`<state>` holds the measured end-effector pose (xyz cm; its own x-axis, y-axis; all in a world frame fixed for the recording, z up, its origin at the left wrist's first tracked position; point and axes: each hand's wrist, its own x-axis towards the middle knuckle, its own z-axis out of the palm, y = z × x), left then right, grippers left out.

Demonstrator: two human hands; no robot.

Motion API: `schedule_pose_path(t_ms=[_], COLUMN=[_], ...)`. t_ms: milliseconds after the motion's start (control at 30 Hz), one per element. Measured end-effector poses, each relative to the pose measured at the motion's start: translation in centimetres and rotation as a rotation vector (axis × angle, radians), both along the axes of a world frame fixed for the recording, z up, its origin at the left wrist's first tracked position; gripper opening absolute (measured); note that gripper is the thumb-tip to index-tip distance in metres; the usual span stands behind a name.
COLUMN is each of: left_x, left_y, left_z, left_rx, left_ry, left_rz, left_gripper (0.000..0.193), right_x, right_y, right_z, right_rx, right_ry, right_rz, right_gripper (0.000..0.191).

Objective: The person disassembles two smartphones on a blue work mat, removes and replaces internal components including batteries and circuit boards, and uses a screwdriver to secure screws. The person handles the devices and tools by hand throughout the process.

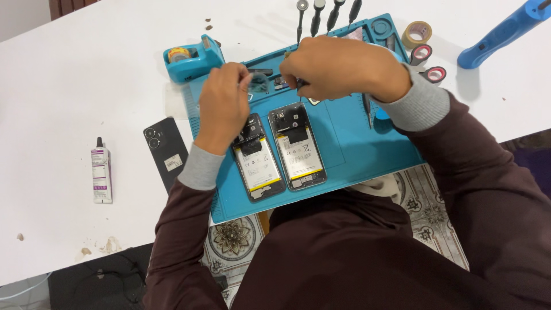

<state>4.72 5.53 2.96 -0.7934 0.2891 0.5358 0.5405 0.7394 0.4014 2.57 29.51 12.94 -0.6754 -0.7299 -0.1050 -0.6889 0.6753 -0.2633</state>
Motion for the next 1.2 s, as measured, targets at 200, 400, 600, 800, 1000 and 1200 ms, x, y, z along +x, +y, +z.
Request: schedule_pose_path(t_ms=[200, 400, 600, 800, 1000, 1200], left_x=[0.9, 1.2, 0.6, 0.6, 0.7, 0.6], left_y=[-2.9, -5.5, -6.5, -6.5, -6.3, -6.3], left_z=[1.9, 2.6, 1.6, 1.5, 1.5, 1.4], left_rx=[-0.118, -0.062, -0.104, -0.1, -0.091, -0.115], left_ry=[0.146, 0.028, 0.007, -0.003, -0.032, -0.041], left_rz=[0.023, 0.086, 0.074, 0.082, 0.062, 0.069], left_gripper=[0.019, 0.022, 0.023, 0.023, 0.024, 0.025], right_x=[0.2, 0.9, 0.3, 0.4, 0.6, 0.5], right_y=[-0.1, -4.6, -5.2, -5.1, -5.0, -5.0], right_z=[0.5, -1.7, -2.9, -2.9, -3.0, -3.5], right_rx=[-0.108, -0.318, -0.311, -0.237, -0.244, -0.223], right_ry=[0.005, -0.081, -0.055, -0.029, 0.004, 0.016], right_rz=[0.026, 0.147, 0.154, 0.127, 0.141, 0.138], right_gripper=[0.019, 0.021, 0.019, 0.019, 0.019, 0.019])
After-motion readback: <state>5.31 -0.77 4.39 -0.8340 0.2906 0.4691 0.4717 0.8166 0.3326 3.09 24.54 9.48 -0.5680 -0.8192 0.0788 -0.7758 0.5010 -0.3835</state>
